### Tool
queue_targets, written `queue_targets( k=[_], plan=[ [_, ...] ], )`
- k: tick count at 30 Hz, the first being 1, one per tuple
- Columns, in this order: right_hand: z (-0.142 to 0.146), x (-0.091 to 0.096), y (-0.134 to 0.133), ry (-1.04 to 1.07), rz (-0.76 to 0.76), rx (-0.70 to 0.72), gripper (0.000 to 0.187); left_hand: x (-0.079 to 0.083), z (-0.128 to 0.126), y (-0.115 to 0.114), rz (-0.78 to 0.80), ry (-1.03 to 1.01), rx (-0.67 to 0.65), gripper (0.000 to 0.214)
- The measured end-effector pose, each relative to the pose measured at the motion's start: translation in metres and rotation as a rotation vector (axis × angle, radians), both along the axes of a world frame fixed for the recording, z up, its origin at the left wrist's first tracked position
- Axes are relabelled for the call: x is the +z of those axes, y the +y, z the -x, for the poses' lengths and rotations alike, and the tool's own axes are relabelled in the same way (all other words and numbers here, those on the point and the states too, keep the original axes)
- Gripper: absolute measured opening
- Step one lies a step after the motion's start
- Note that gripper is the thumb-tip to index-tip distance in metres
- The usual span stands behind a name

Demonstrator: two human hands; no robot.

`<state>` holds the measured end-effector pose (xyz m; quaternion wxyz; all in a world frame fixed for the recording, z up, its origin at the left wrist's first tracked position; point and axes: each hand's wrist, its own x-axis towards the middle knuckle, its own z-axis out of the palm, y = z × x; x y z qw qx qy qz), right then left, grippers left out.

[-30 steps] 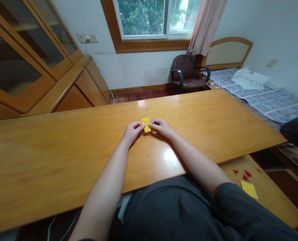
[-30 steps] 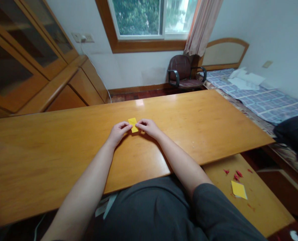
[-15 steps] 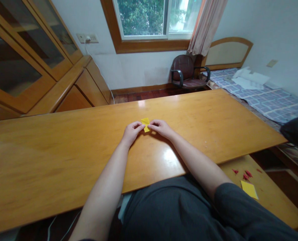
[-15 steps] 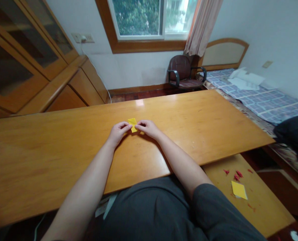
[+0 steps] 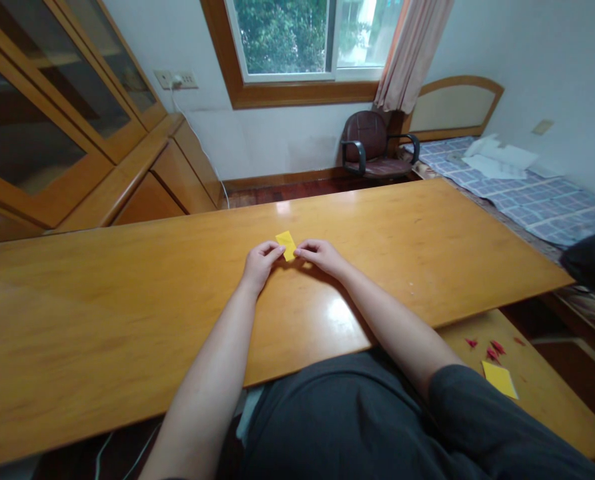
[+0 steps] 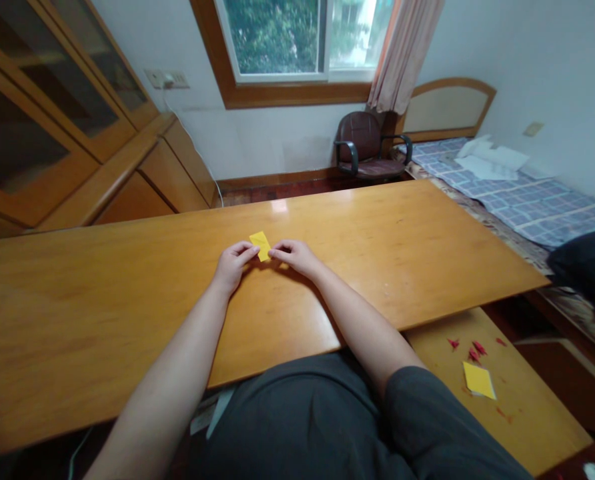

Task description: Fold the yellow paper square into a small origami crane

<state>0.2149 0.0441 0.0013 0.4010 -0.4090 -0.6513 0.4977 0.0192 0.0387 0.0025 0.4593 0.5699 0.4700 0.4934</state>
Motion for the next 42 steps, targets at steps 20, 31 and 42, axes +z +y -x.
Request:
queue_targets(
  k=[20,31,42],
  plan=[
    [0.0012,0.0006,0.0004,0.104,0.065,-0.013,0.036,-0.0045,0.0002,0.0018,-0.002,0.003,-0.009,0.026],
    [0.0002,0.0009,0.0007,0.141,0.099,-0.022,0.038,-0.0012,-0.0026,-0.0022,-0.049,0.193,-0.157,0.026],
    [0.0000,0.0036,0.0005,0.188,0.125,-0.046,0.038,0.0028,-0.0031,-0.0048,-0.018,0.234,-0.198,0.026]
  ],
)
